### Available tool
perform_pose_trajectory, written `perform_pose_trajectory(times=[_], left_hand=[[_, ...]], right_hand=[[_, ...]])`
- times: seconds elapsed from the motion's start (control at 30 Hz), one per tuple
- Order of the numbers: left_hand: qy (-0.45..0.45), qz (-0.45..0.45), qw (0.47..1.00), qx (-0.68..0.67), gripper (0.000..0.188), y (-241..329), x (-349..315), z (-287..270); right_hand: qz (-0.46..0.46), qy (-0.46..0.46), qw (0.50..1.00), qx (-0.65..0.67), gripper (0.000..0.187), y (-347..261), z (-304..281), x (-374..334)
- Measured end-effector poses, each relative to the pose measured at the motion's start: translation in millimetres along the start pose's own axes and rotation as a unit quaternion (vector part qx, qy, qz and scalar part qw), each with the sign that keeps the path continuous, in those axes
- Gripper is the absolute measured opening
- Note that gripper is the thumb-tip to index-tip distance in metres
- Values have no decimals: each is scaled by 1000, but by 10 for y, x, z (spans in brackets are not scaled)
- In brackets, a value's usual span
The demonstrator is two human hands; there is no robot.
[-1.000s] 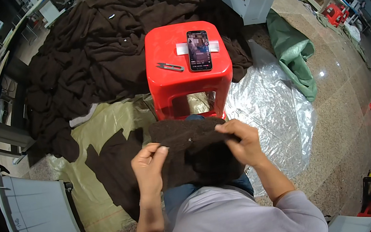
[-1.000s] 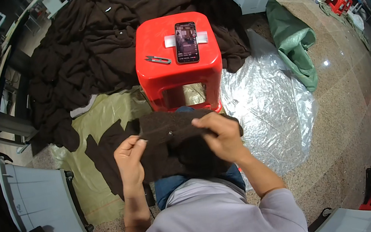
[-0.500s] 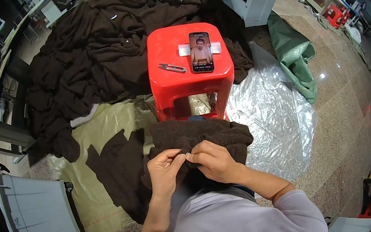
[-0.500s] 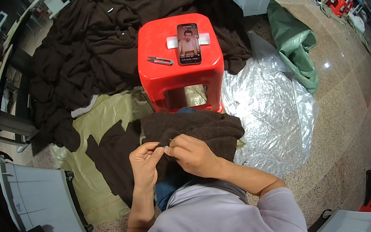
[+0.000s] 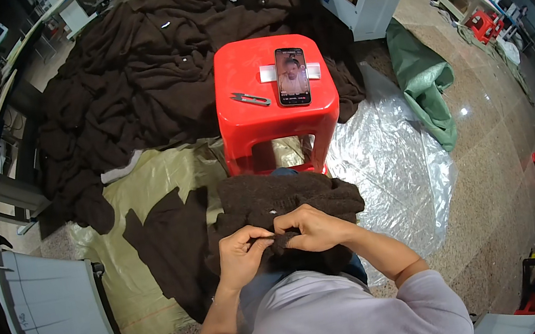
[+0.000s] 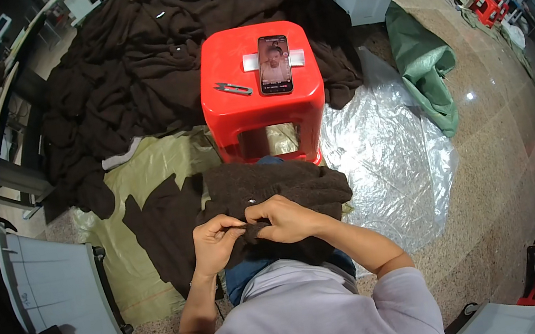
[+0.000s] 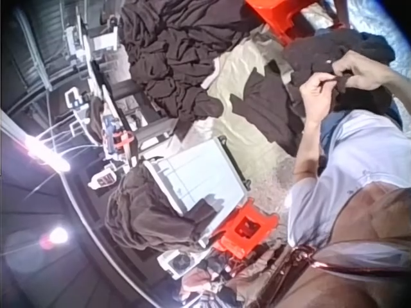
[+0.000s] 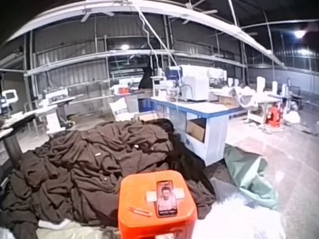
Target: Inspecting and handling pieces of brown fabric in a sewing factory setting.
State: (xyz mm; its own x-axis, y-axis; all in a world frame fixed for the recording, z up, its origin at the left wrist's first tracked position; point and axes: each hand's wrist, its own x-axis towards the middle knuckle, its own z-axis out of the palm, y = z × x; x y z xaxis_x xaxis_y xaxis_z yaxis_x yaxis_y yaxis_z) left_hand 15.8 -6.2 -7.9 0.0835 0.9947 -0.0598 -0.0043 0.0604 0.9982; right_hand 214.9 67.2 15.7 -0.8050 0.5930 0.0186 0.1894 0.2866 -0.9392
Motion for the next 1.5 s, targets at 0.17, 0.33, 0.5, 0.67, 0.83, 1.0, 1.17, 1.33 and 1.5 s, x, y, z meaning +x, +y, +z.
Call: perform_pose_trajectory(times=[0.17,0.33,0.5,0.67,0.83,1.0,1.17,1.33,1.5], left_hand=[[55,43,996,-54,9,-39,5,95],[153,102,982,50,6,66,-65,295],[178,128,973,68,11,73,15,323],[63,65,994,56,16,-19,43,174],[120,-83,981,129,12,-411,-117,-351],[185,-83,949,-239,9,-9,-6,-302],[99,-61,976,-184,11,267,93,-42],[60,-81,974,-204,12,287,95,9],[49,-85,983,-154,15,208,67,34]], right_hand=[[-37,87,995,-28,17,-44,159,-73],[-106,234,955,-147,21,-113,363,-73],[-131,336,903,-233,23,-34,443,0],[-89,328,895,-289,32,42,258,-88],[13,261,933,-248,28,288,-135,-327],[95,300,933,173,23,392,-209,-281],[-22,194,976,98,37,-120,-153,-47],[-66,119,991,5,15,-152,-13,31],[-100,194,976,10,11,-94,83,60]])
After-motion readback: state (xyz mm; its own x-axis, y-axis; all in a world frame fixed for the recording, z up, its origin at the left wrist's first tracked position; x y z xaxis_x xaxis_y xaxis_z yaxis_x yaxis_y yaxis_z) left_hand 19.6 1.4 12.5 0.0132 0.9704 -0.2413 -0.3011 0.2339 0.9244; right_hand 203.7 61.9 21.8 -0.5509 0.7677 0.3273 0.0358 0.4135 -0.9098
